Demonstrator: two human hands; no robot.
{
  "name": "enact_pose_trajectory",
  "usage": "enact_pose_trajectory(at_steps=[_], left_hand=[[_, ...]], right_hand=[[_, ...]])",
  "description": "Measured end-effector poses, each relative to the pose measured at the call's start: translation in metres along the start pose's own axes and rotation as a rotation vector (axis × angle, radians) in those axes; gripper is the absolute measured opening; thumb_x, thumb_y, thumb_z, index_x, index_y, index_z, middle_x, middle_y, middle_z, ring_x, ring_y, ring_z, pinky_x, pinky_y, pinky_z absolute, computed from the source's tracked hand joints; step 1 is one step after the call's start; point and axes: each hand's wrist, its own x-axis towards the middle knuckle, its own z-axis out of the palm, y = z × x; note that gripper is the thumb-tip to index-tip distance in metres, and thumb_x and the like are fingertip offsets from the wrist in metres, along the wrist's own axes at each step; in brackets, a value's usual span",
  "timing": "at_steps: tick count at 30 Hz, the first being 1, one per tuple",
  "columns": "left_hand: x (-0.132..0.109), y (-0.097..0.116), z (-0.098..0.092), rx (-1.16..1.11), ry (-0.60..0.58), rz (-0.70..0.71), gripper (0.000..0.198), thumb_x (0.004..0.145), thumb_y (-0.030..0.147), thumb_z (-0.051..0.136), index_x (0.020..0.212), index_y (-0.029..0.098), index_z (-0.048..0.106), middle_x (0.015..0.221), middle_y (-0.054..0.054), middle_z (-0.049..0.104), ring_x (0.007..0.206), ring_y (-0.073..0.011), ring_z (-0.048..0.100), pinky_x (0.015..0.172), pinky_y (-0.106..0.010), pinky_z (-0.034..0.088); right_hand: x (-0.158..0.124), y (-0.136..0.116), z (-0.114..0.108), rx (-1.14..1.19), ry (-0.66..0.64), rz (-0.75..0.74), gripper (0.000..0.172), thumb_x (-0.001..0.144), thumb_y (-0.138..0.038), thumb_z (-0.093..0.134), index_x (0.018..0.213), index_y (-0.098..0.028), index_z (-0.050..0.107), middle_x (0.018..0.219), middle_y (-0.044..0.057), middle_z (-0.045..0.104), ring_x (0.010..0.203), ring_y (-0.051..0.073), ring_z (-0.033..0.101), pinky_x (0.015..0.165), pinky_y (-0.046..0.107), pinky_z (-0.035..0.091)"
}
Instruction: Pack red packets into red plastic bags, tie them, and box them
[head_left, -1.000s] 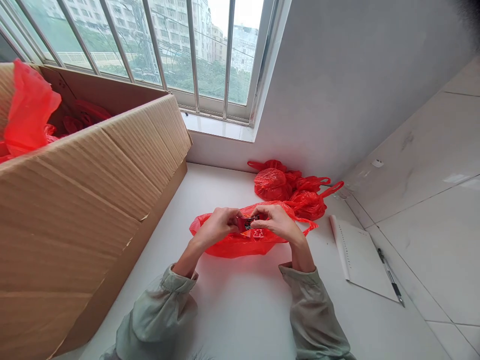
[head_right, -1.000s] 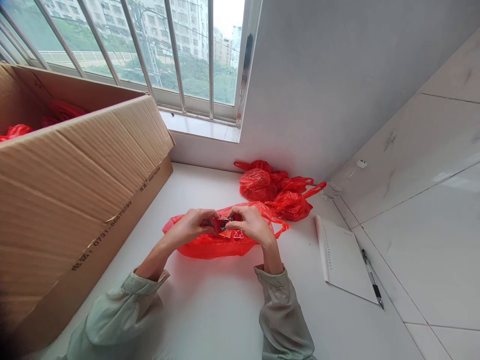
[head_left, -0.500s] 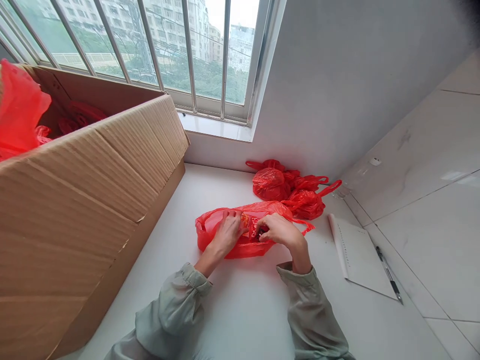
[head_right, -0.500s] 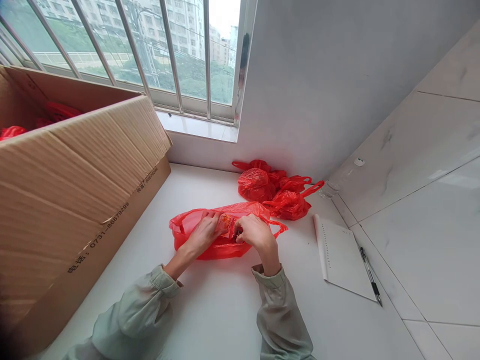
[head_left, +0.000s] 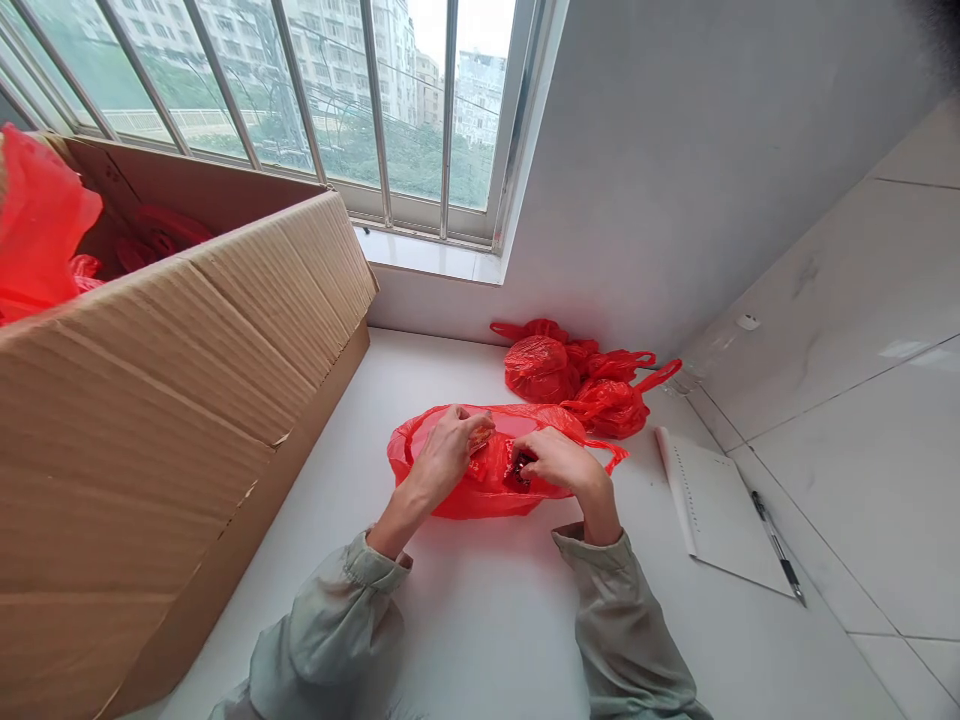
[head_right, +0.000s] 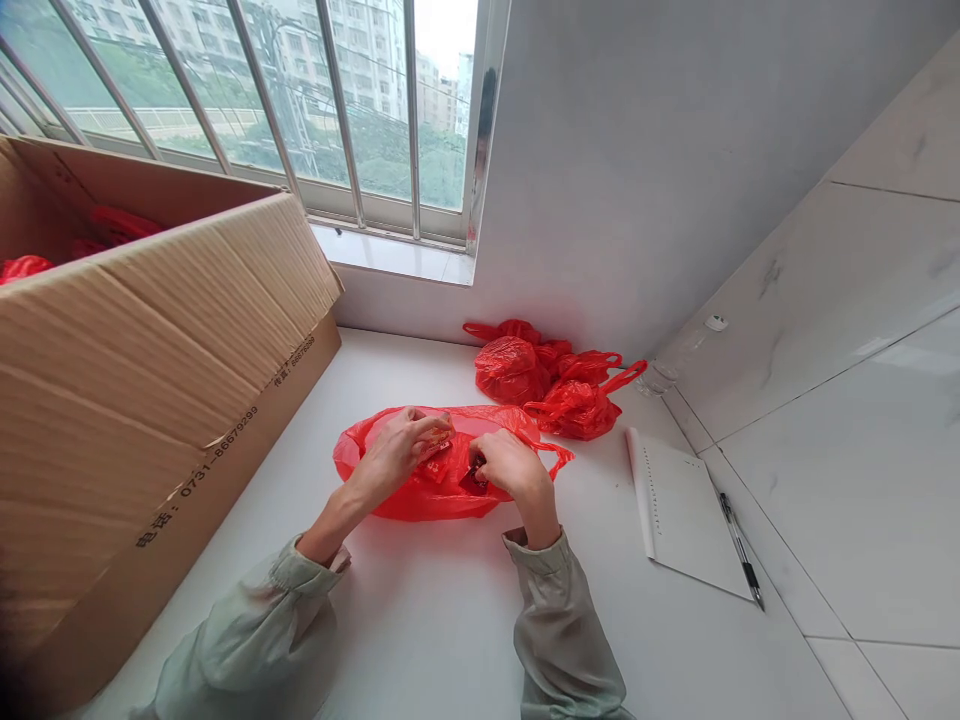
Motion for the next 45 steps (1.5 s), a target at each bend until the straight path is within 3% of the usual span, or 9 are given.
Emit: enact_pose_trajectory(at_steps=[3, 7, 12, 16, 21, 26, 33, 40, 45], left_hand=[[-0.001, 0.000, -0.011, 0.011, 0.005, -0.017, 0.033, 0.089, 0.014, 0.042, 0.103, 0.019, 0.071, 0.101, -0.010, 0.059, 0.090, -0.0225, 0.061, 0.079, -0.034, 0.050], [-0.001, 0.004, -0.020, -0.043, -0.002, -0.009, 0.027, 0.085, 0.014, 0.049, 0.099, 0.022, 0.070, 0.103, -0.007, 0.067, 0.100, -0.0224, 0.062, 0.082, -0.030, 0.051], [-0.001, 0.009, -0.025, -0.120, -0.024, -0.059, 0.032, 0.080, 0.011, 0.048, 0.104, 0.025, 0.065, 0.101, -0.002, 0.068, 0.084, -0.0179, 0.066, 0.072, -0.026, 0.049], [-0.001, 0.009, -0.023, -0.236, -0.036, -0.071, 0.028, 0.082, 0.016, 0.048, 0.108, 0.024, 0.057, 0.104, -0.002, 0.066, 0.078, -0.0163, 0.067, 0.065, -0.025, 0.048], [-0.002, 0.008, -0.020, -0.331, -0.070, -0.042, 0.028, 0.084, 0.025, 0.052, 0.111, 0.021, 0.054, 0.109, -0.005, 0.064, 0.082, -0.0181, 0.068, 0.062, -0.025, 0.050], [-0.002, 0.010, -0.024, -0.310, -0.058, -0.058, 0.024, 0.087, 0.042, 0.057, 0.093, 0.019, 0.063, 0.088, -0.002, 0.070, 0.079, -0.0186, 0.065, 0.064, -0.025, 0.047], [-0.001, 0.013, -0.027, -0.179, -0.029, -0.058, 0.022, 0.082, 0.034, 0.057, 0.069, 0.018, 0.065, 0.065, 0.000, 0.065, 0.061, -0.0148, 0.055, 0.057, -0.025, 0.038], [-0.003, 0.015, -0.025, -0.266, -0.109, -0.100, 0.019, 0.080, 0.029, 0.058, 0.071, 0.018, 0.070, 0.067, -0.001, 0.070, 0.063, -0.0156, 0.061, 0.057, -0.023, 0.042], [-0.003, 0.014, -0.027, -0.268, -0.093, -0.089, 0.020, 0.081, 0.027, 0.056, 0.074, 0.018, 0.072, 0.068, -0.002, 0.072, 0.065, -0.0162, 0.064, 0.059, -0.023, 0.044]], right_hand=[[0.004, -0.009, 0.003, -0.085, -0.108, -0.038, 0.026, 0.070, 0.002, 0.054, 0.073, -0.020, 0.067, 0.079, -0.001, 0.071, 0.072, 0.013, 0.056, 0.061, 0.024, 0.033], [0.010, -0.013, 0.011, -0.151, -0.098, -0.015, 0.025, 0.072, -0.001, 0.058, 0.084, -0.020, 0.070, 0.086, 0.003, 0.072, 0.081, 0.016, 0.061, 0.063, 0.025, 0.034], [0.011, -0.007, 0.007, -0.091, 0.110, 0.048, 0.033, 0.093, -0.011, 0.041, 0.112, -0.018, 0.067, 0.114, 0.011, 0.069, 0.106, 0.020, 0.062, 0.082, 0.028, 0.042], [0.013, -0.007, -0.001, 0.341, 0.308, -0.072, 0.034, 0.100, -0.032, 0.039, 0.118, -0.020, 0.064, 0.122, 0.008, 0.068, 0.114, 0.020, 0.061, 0.099, 0.034, 0.043], [0.018, -0.009, 0.002, 0.692, 0.179, -0.131, 0.026, 0.088, -0.040, 0.058, 0.100, -0.019, 0.068, 0.100, 0.004, 0.072, 0.091, 0.019, 0.066, 0.080, 0.031, 0.051], [0.017, -0.001, -0.001, 0.731, 0.229, -0.114, 0.022, 0.079, -0.038, 0.066, 0.084, -0.017, 0.065, 0.077, -0.001, 0.064, 0.075, 0.016, 0.060, 0.070, 0.028, 0.048], [0.008, -0.010, -0.008, 0.646, 0.136, -0.116, 0.019, 0.076, -0.036, 0.070, 0.085, -0.020, 0.067, 0.085, -0.001, 0.067, 0.073, 0.014, 0.059, 0.065, 0.025, 0.045], [0.006, -0.011, -0.008, 0.730, 0.072, -0.083, 0.019, 0.073, -0.037, 0.073, 0.073, -0.018, 0.066, 0.063, -0.003, 0.061, 0.056, 0.013, 0.055, 0.055, 0.026, 0.044], [0.004, -0.012, -0.008, 0.633, 0.118, -0.128, 0.013, 0.076, -0.031, 0.068, 0.079, -0.019, 0.070, 0.076, 0.000, 0.067, 0.067, 0.014, 0.059, 0.059, 0.024, 0.044]])
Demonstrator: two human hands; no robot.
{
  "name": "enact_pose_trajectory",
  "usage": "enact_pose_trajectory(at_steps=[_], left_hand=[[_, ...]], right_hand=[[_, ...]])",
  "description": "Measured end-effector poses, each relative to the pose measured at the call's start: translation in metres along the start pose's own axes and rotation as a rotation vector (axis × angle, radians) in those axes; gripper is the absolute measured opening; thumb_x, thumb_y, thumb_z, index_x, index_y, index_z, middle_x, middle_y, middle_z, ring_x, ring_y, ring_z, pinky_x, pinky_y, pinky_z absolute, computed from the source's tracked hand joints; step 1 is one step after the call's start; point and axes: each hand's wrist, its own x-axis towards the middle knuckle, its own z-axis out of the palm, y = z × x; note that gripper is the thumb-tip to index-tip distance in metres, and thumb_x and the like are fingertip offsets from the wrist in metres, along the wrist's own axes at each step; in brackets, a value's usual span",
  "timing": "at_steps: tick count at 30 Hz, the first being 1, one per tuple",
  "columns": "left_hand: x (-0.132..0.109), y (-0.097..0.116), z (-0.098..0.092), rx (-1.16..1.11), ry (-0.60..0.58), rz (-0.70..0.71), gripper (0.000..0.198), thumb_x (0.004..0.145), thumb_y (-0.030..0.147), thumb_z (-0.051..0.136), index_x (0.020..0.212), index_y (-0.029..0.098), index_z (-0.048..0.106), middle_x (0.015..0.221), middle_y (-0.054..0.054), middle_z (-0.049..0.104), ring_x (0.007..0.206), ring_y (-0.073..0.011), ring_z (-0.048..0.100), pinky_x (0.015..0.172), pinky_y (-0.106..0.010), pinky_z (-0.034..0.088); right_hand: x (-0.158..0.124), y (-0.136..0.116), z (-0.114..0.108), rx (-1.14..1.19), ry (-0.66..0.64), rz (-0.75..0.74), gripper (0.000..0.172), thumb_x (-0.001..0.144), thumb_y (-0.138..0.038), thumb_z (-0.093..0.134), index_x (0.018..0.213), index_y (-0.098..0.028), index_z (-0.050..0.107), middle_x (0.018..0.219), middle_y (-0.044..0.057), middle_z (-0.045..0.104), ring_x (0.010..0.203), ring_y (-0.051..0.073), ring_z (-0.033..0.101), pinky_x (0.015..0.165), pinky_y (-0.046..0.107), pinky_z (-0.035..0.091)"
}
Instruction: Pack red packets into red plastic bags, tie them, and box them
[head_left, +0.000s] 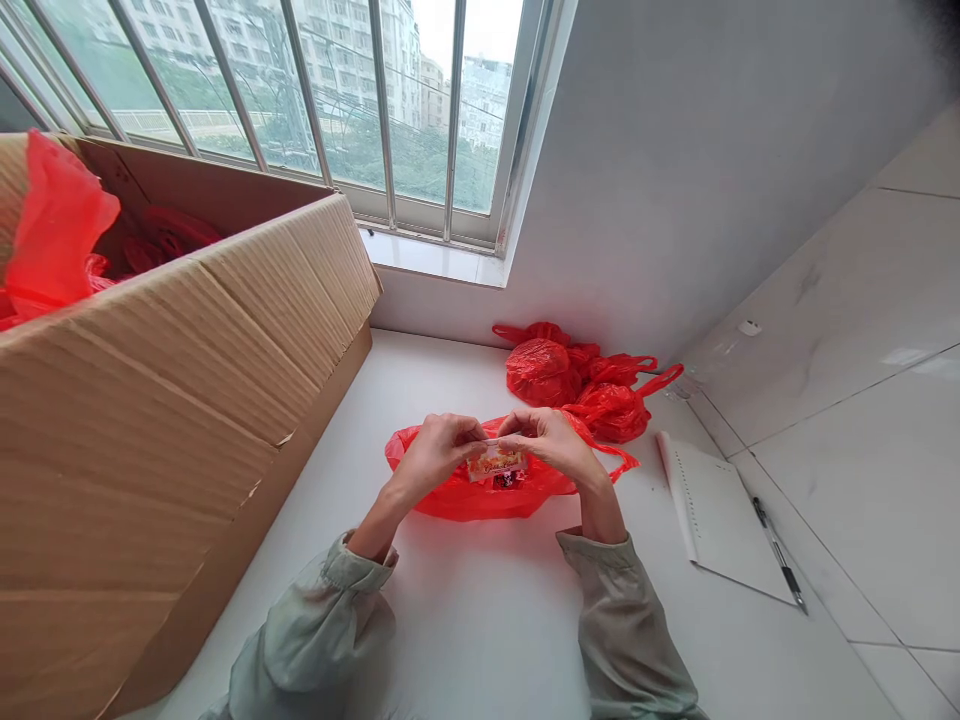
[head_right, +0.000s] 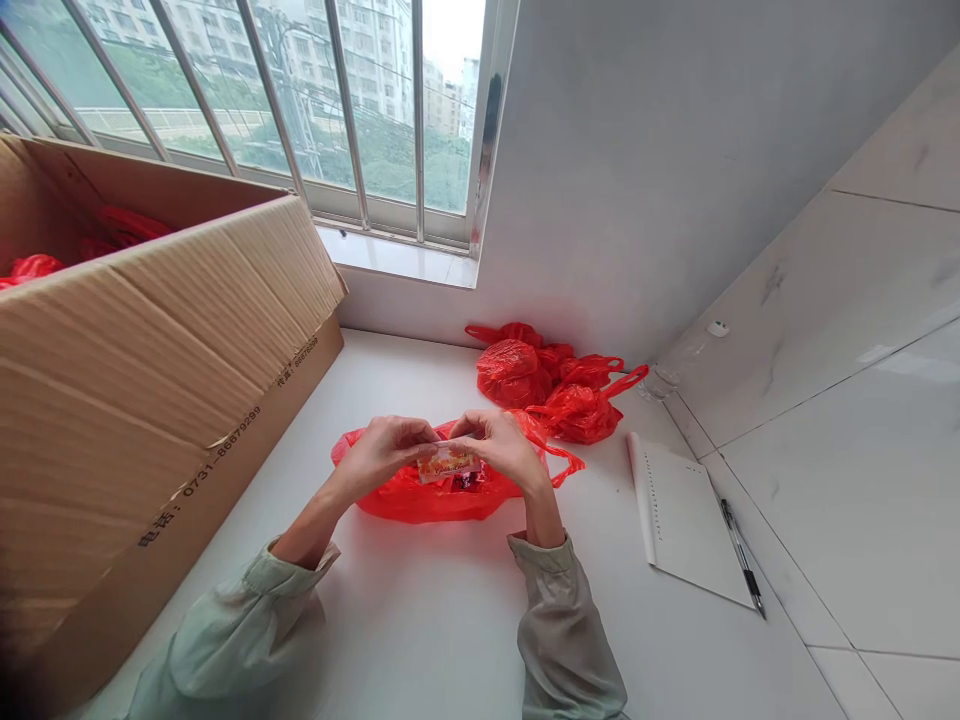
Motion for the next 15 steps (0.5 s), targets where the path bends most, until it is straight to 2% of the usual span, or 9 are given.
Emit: enact_pose_trajectory(at_steps=[3, 6, 10, 13, 15], left_hand=[[0.000, 0.001, -0.002, 0.026, 0.004, 0.005, 0.019, 0.080, 0.023, 0.055, 0.075, 0.018, 0.073, 0.068, -0.001, 0.072, 0.067, -0.0171, 0.065, 0.061, -0.023, 0.045], [0.001, 0.002, -0.001, 0.084, 0.016, 0.004, 0.019, 0.080, 0.019, 0.054, 0.075, 0.017, 0.072, 0.068, -0.002, 0.072, 0.067, -0.0174, 0.064, 0.062, -0.024, 0.044], [0.001, -0.007, 0.004, 0.211, 0.001, 0.013, 0.022, 0.083, 0.014, 0.049, 0.085, 0.018, 0.071, 0.079, -0.004, 0.073, 0.074, -0.0190, 0.065, 0.066, -0.026, 0.044], [0.000, -0.020, 0.009, 0.433, 0.000, 0.022, 0.026, 0.079, 0.006, 0.043, 0.080, 0.018, 0.066, 0.078, -0.006, 0.069, 0.077, -0.0216, 0.063, 0.067, -0.029, 0.044], [-0.001, -0.029, 0.013, 0.534, 0.024, 0.041, 0.028, 0.077, 0.003, 0.039, 0.081, 0.017, 0.064, 0.082, -0.008, 0.066, 0.082, -0.0236, 0.061, 0.070, -0.031, 0.045]], right_hand=[[0.001, -0.002, 0.003, -0.025, -0.047, 0.027, 0.012, 0.075, -0.028, 0.066, 0.081, -0.019, 0.071, 0.080, 0.001, 0.070, 0.070, 0.015, 0.061, 0.060, 0.024, 0.046], [0.002, -0.001, 0.005, -0.087, -0.022, 0.029, 0.010, 0.075, -0.027, 0.064, 0.075, -0.019, 0.069, 0.075, 0.001, 0.069, 0.069, 0.016, 0.061, 0.060, 0.024, 0.045], [-0.001, 0.003, 0.002, -0.303, 0.097, 0.044, 0.009, 0.076, -0.023, 0.059, 0.071, -0.021, 0.066, 0.072, 0.001, 0.067, 0.071, 0.017, 0.060, 0.062, 0.026, 0.041], [-0.003, 0.003, 0.001, -0.532, 0.218, 0.133, 0.011, 0.077, -0.020, 0.056, 0.069, -0.021, 0.063, 0.073, 0.002, 0.067, 0.074, 0.019, 0.060, 0.064, 0.028, 0.038], [-0.004, 0.002, 0.002, -0.676, 0.239, 0.203, 0.012, 0.079, -0.020, 0.054, 0.072, -0.021, 0.065, 0.076, 0.004, 0.068, 0.076, 0.021, 0.061, 0.064, 0.029, 0.036]])
